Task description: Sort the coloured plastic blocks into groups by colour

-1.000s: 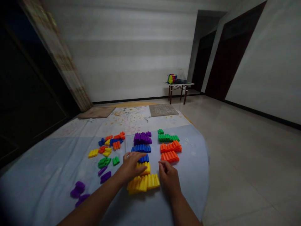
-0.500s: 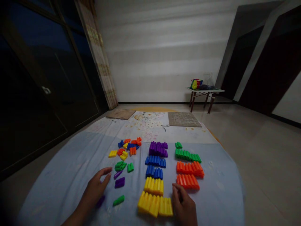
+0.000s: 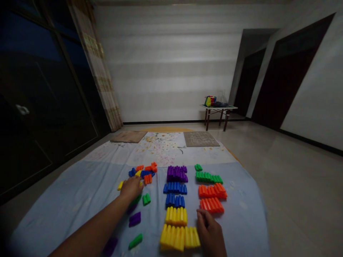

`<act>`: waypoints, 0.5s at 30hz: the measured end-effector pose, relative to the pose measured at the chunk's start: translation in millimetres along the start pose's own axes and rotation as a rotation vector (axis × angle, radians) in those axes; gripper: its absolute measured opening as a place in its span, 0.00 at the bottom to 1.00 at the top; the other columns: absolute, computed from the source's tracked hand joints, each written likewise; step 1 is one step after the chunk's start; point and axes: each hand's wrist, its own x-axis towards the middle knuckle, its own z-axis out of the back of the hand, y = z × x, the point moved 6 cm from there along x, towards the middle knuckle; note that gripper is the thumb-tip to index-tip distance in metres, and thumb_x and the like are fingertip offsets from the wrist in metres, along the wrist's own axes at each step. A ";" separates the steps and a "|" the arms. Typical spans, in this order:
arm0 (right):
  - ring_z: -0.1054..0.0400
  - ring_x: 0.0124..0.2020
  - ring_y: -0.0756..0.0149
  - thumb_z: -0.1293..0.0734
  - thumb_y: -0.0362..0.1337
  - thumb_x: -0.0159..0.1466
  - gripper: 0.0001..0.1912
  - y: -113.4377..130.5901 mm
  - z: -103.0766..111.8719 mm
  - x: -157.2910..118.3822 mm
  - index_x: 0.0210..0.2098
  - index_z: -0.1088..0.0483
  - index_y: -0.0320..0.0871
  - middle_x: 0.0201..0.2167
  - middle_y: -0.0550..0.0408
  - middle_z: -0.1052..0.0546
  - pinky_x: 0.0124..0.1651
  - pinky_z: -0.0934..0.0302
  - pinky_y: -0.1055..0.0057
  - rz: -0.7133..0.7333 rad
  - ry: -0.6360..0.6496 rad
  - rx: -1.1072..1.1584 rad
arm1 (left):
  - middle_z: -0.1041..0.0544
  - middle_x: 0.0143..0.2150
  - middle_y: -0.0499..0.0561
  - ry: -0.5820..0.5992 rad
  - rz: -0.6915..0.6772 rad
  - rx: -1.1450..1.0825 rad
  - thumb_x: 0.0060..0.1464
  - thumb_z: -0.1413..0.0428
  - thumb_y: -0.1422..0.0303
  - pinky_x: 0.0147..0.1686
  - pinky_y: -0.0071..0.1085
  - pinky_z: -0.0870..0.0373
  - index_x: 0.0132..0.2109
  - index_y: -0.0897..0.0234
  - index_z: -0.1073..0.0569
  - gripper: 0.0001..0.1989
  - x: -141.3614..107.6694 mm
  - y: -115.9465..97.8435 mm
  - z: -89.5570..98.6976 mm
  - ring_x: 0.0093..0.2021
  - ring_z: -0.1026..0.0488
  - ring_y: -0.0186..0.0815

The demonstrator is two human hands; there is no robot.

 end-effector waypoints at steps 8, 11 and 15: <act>0.27 0.34 0.61 0.41 0.52 0.58 0.21 -0.5 -3.0 1.2 0.35 0.26 0.43 0.34 0.51 0.21 0.35 0.35 0.73 0.050 0.022 -0.077 | 0.26 0.42 0.60 0.052 -0.043 -0.075 0.47 0.51 0.78 0.47 0.34 0.38 0.36 0.67 0.27 0.10 -2.5 24.8 -13.9 0.47 0.30 0.41; 0.27 0.33 0.62 0.40 0.50 0.57 0.19 -1.9 -3.2 1.7 0.36 0.26 0.44 0.33 0.52 0.21 0.35 0.35 0.73 0.048 0.024 -0.106 | 0.26 0.42 0.57 0.049 -0.044 -0.148 0.44 0.49 0.79 0.48 0.32 0.38 0.34 0.66 0.27 0.10 -6.5 32.8 -16.2 0.47 0.30 0.38; 0.27 0.35 0.61 0.40 0.48 0.57 0.17 -1.7 -2.8 1.7 0.35 0.26 0.45 0.35 0.53 0.21 0.36 0.36 0.73 0.060 0.010 -0.137 | 0.29 0.47 0.57 -0.031 -0.003 -0.279 0.44 0.47 0.77 0.52 0.31 0.39 0.43 0.66 0.29 0.17 -15.4 43.5 -4.7 0.50 0.32 0.38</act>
